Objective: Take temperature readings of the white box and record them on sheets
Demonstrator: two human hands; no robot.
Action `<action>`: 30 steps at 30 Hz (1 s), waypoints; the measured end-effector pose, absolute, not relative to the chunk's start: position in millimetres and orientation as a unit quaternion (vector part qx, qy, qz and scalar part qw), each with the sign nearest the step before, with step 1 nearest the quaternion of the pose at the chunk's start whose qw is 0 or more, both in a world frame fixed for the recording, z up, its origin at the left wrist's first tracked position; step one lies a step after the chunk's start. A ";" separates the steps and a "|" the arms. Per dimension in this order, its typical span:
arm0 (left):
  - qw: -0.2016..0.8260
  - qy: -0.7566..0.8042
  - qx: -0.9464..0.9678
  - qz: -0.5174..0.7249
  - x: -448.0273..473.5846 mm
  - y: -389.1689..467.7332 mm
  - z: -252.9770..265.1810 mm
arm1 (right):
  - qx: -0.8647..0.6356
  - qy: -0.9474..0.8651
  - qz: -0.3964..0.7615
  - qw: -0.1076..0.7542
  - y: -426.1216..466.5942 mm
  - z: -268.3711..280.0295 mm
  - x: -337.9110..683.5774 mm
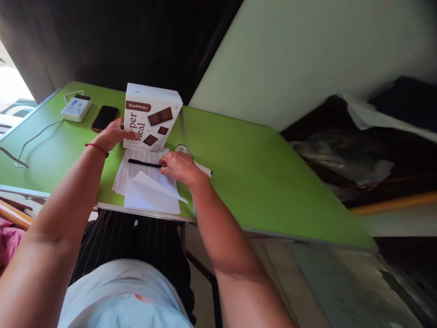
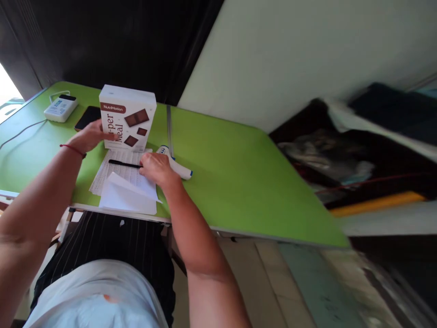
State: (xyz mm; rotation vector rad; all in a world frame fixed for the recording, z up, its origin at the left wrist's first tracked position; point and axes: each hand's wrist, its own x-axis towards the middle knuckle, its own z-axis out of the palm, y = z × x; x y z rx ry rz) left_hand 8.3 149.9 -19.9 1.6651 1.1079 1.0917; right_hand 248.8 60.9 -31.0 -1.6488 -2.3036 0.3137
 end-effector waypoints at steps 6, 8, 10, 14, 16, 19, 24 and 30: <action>0.406 0.471 0.657 0.426 9.5 142.2 -45.9 | -0.615 -0.720 0.122 0.297 64.5 -21.7 289.9; 0.380 0.481 0.665 0.427 9.7 141.9 -43.5 | -0.641 -0.703 0.060 0.301 66.0 -22.7 303.6; 0.361 0.491 0.663 0.434 11.3 141.8 -40.9 | -0.682 -0.695 0.049 0.224 68.1 -26.2 310.6; 0.355 0.507 0.648 0.444 16.5 137.3 -37.8 | -0.720 -0.681 0.089 0.098 70.1 -34.9 307.1; 0.363 0.506 0.644 0.445 18.6 133.9 -36.9 | -0.727 -0.675 0.085 0.095 69.2 -38.1 304.6; 0.372 0.503 0.643 0.441 20.7 130.4 -36.0 | -0.741 -0.661 0.070 0.100 67.5 -40.0 308.5; 0.385 0.495 0.643 0.439 23.5 128.2 -36.1 | -0.767 -0.598 0.064 0.223 72.1 -32.7 322.9; 0.377 0.496 0.649 0.436 24.3 128.0 -39.2 | -0.588 -0.508 0.229 0.587 75.0 -30.1 280.5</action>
